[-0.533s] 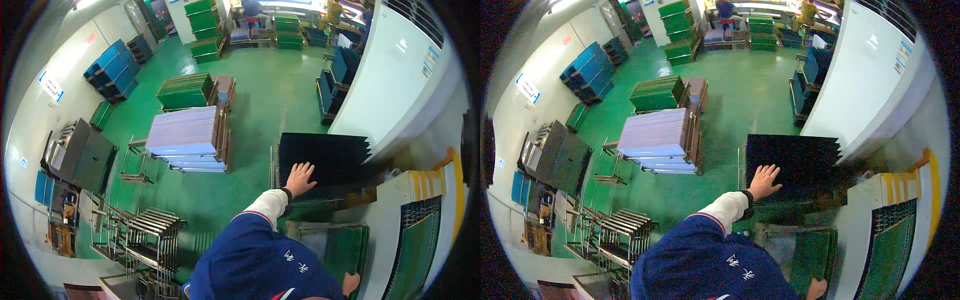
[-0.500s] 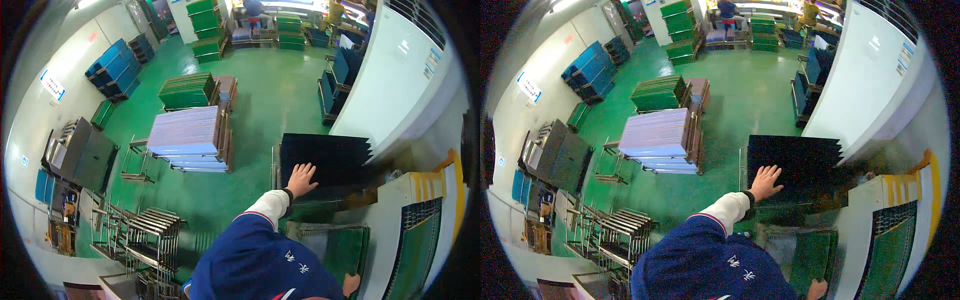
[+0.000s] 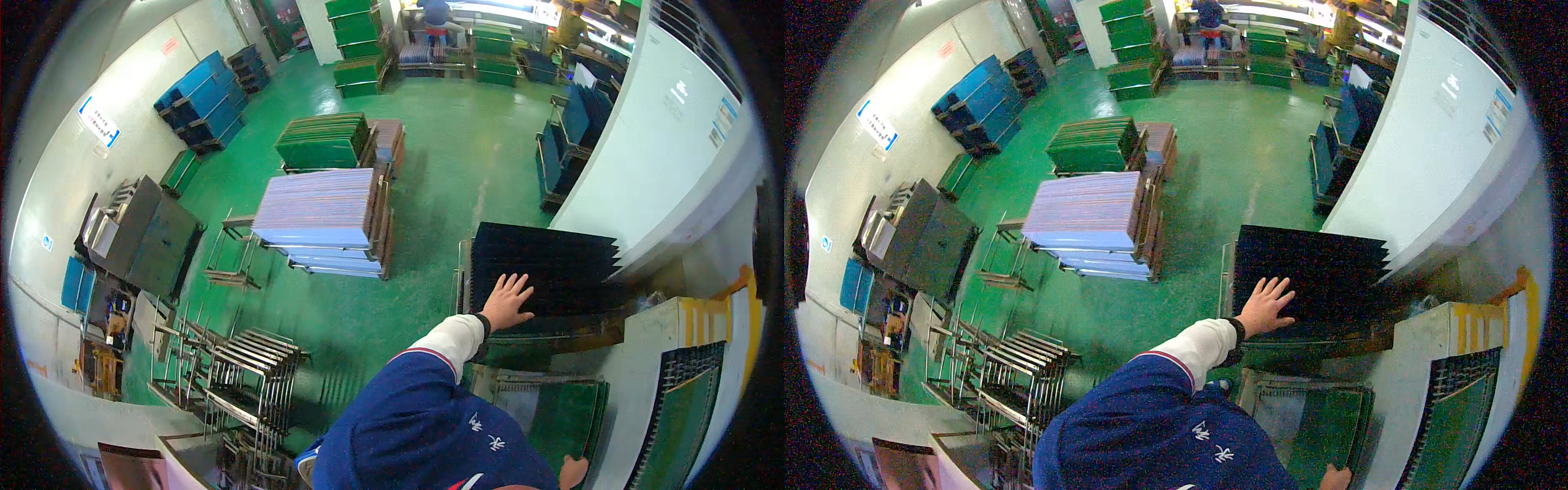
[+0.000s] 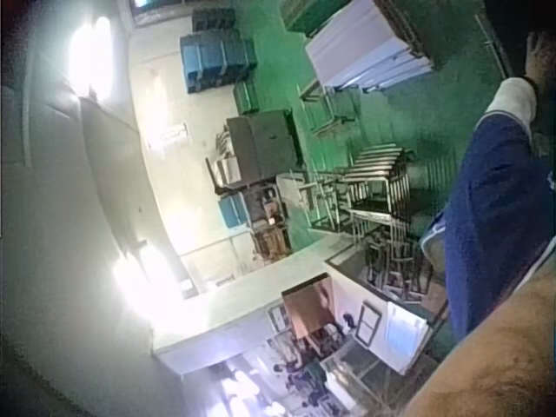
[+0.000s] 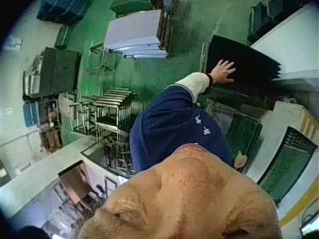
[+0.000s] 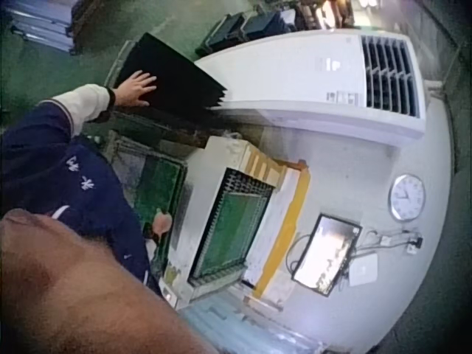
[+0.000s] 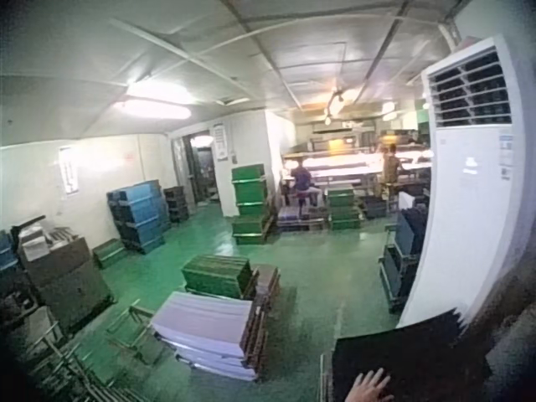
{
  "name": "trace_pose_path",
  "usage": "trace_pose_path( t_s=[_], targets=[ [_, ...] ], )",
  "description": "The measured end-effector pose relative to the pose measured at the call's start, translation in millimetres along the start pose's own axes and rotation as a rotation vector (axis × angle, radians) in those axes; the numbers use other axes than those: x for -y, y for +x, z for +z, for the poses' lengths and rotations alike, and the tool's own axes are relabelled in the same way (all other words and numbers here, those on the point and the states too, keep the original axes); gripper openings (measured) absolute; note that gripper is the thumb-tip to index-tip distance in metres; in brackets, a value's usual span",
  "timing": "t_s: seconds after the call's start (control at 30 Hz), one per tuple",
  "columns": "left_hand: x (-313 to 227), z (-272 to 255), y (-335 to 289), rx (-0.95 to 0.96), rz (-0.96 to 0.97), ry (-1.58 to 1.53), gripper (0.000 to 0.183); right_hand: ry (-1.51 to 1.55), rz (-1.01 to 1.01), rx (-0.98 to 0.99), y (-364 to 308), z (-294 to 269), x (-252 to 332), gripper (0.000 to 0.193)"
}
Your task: Handling and loading circuit boards into a machine conveyor.
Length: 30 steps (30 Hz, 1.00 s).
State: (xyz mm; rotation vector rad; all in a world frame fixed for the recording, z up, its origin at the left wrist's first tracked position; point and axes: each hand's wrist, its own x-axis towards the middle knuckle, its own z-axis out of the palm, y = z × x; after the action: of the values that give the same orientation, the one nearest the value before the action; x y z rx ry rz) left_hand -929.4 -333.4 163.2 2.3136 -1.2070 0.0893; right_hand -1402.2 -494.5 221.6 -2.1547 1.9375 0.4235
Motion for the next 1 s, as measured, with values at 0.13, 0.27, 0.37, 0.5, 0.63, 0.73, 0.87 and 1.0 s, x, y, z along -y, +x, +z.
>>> trace_pose_path(
  t_s=[0.13, 0.27, 0.37, 0.5, 0.63, 0.73, 0.87, 1.0],
  targets=[
    [-5.8, -7.8, 4.0, 0.061, -0.003, 0.023, 0.065, 0.089, -0.055, -0.269, 24.0, 35.1, -21.4, 0.041],
    [-3.7, -5.5, 4.6, 0.024, 0.012, 0.041, 0.064, 0.170, 0.011, -0.188, 56.3, 64.1, -43.9, 0.043],
    [-0.5, -0.9, 3.8, -0.030, 0.018, 0.035, 0.058, 0.163, 0.010, -0.193, 42.7, 46.2, -26.0, 0.043],
    [1.2, 8.4, 5.9, -0.058, 0.028, 0.070, 0.050, 0.121, -0.020, -0.245, 29.9, 26.0, -12.9, 0.045],
    [-2.7, 11.5, 10.4, -0.065, 0.050, 0.049, 0.050, 0.110, -0.054, -0.313, 34.4, 36.7, -27.7, 0.040],
    [-3.6, 10.9, 9.0, -0.032, 0.028, 0.063, 0.050, 0.119, 0.001, -0.224, 40.7, 39.0, -28.4, 0.041],
    [-2.0, 10.5, 9.7, -0.016, 0.029, 0.073, 0.050, 0.131, -0.003, -0.261, 40.2, 40.0, -27.7, 0.040],
    [-3.6, 8.9, 11.1, -0.014, 0.037, 0.065, 0.051, 0.145, -0.001, -0.289, 39.8, 42.7, -31.2, 0.039]
  ],
)
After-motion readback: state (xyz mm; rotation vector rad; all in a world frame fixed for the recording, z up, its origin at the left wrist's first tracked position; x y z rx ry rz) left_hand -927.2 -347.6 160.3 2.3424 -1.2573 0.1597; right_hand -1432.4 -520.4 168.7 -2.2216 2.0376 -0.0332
